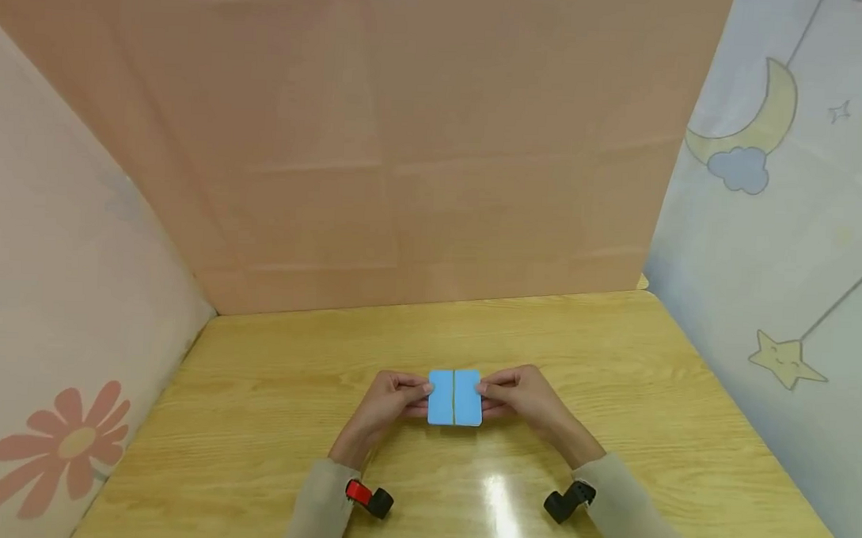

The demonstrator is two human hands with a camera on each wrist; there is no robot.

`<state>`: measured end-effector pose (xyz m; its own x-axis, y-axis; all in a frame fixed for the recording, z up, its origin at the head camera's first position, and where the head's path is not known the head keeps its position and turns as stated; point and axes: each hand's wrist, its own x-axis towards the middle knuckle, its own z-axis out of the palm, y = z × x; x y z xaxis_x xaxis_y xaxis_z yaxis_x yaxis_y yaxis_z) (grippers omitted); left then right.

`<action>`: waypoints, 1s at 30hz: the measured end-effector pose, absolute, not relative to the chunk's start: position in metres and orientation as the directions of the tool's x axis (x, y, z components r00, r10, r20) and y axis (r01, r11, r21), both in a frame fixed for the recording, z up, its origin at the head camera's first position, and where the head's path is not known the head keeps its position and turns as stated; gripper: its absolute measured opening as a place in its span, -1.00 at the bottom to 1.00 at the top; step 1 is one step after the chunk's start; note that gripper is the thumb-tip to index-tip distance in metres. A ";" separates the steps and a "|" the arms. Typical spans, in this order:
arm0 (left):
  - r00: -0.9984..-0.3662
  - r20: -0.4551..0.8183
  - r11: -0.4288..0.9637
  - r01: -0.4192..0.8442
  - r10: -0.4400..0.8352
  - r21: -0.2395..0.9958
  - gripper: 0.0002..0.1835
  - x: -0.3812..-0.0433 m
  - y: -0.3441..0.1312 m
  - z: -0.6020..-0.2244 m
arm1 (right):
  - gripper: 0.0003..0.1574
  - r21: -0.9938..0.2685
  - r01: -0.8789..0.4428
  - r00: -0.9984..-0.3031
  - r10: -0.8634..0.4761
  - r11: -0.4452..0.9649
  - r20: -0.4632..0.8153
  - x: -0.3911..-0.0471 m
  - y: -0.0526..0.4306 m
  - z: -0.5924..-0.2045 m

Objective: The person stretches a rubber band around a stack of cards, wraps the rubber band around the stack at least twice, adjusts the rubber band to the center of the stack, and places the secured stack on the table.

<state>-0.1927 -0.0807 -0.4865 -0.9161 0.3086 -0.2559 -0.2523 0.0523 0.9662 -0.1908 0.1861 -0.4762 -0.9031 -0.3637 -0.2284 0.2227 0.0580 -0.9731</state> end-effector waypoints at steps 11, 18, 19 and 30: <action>-0.914 -0.270 0.073 -0.260 0.304 0.963 -0.68 -0.193 -0.083 -0.489 | -0.62 -0.972 0.229 -0.912 -0.337 0.049 -0.232 -0.190 0.182 -0.481; -0.926 -0.273 0.103 -0.255 0.260 0.962 -0.72 -0.210 -0.075 -0.493 | -0.66 -0.968 0.240 -0.919 -0.303 0.073 -0.251 -0.205 0.184 -0.481; -0.927 -0.279 0.105 -0.261 0.251 0.960 -0.72 -0.212 -0.075 -0.494 | -0.67 -0.967 0.240 -0.918 -0.304 0.079 -0.253 -0.208 0.184 -0.480; -0.933 -0.270 0.146 -0.241 0.239 0.960 -0.72 -0.236 -0.074 -0.497 | -0.70 -0.951 0.253 -0.921 -0.257 0.179 -0.293 -0.235 0.178 -0.481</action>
<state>-0.2361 -0.0744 -0.4972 -0.9327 0.2390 -0.2702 -0.2407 0.1456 0.9596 -0.2352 0.1781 -0.4809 -0.9210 -0.2568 -0.2929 0.2526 0.1788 -0.9509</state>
